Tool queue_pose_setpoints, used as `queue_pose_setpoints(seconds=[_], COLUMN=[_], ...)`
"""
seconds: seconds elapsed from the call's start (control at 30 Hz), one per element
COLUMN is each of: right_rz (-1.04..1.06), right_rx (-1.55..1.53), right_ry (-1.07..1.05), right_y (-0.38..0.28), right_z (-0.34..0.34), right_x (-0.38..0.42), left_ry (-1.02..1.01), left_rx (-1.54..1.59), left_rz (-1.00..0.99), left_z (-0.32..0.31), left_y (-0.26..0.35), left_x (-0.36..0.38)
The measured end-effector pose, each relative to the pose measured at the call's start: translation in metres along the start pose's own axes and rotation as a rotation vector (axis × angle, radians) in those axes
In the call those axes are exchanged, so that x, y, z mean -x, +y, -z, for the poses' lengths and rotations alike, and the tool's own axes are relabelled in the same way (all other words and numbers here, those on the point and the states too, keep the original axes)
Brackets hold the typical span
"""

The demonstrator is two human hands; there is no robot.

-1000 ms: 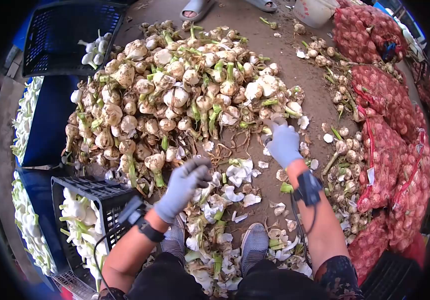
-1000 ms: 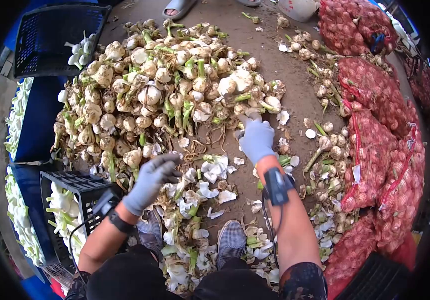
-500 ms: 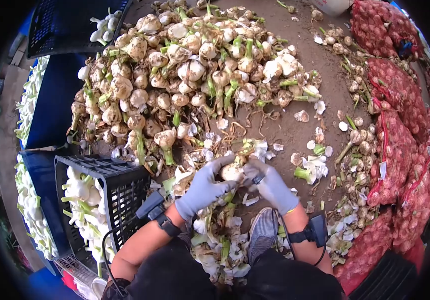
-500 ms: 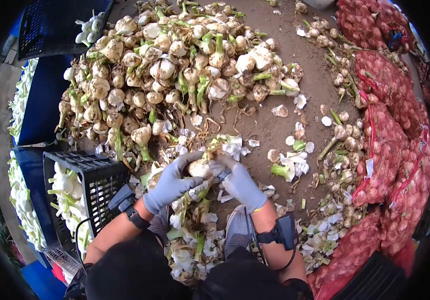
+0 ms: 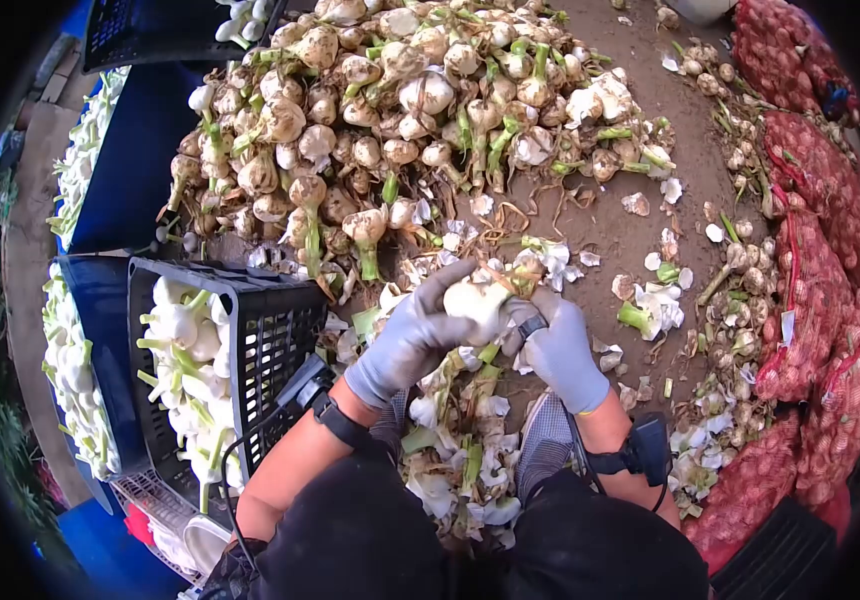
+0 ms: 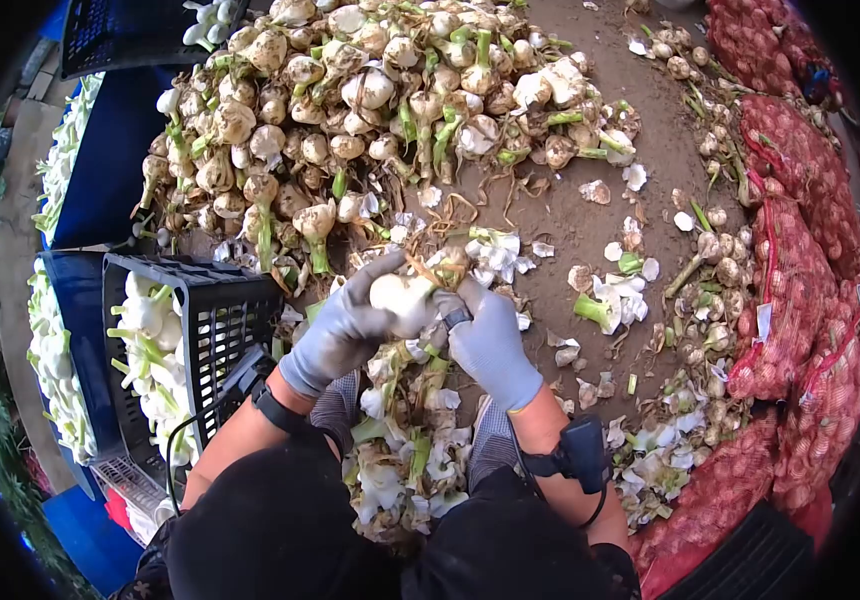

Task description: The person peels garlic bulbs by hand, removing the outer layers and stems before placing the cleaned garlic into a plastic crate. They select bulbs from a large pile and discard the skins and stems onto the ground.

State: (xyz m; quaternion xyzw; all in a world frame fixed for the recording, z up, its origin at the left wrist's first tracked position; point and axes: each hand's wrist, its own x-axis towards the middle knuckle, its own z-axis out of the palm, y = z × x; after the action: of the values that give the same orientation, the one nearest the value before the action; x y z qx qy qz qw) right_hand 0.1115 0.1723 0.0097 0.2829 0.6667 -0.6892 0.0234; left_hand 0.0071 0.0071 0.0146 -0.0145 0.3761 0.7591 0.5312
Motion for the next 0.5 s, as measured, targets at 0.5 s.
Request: queue_pose_setpoints(seconds=[0.5], right_rz=[-0.273], right_rx=[-0.133], right_ry=[-0.02], right_y=[0.004], right_z=[-0.001], right_x=[-0.015], left_ry=[0.119], left_rx=[-0.247], left_rz=[-0.103], left_z=[0.015], left_y=[-0.008], left_x=[-0.007])
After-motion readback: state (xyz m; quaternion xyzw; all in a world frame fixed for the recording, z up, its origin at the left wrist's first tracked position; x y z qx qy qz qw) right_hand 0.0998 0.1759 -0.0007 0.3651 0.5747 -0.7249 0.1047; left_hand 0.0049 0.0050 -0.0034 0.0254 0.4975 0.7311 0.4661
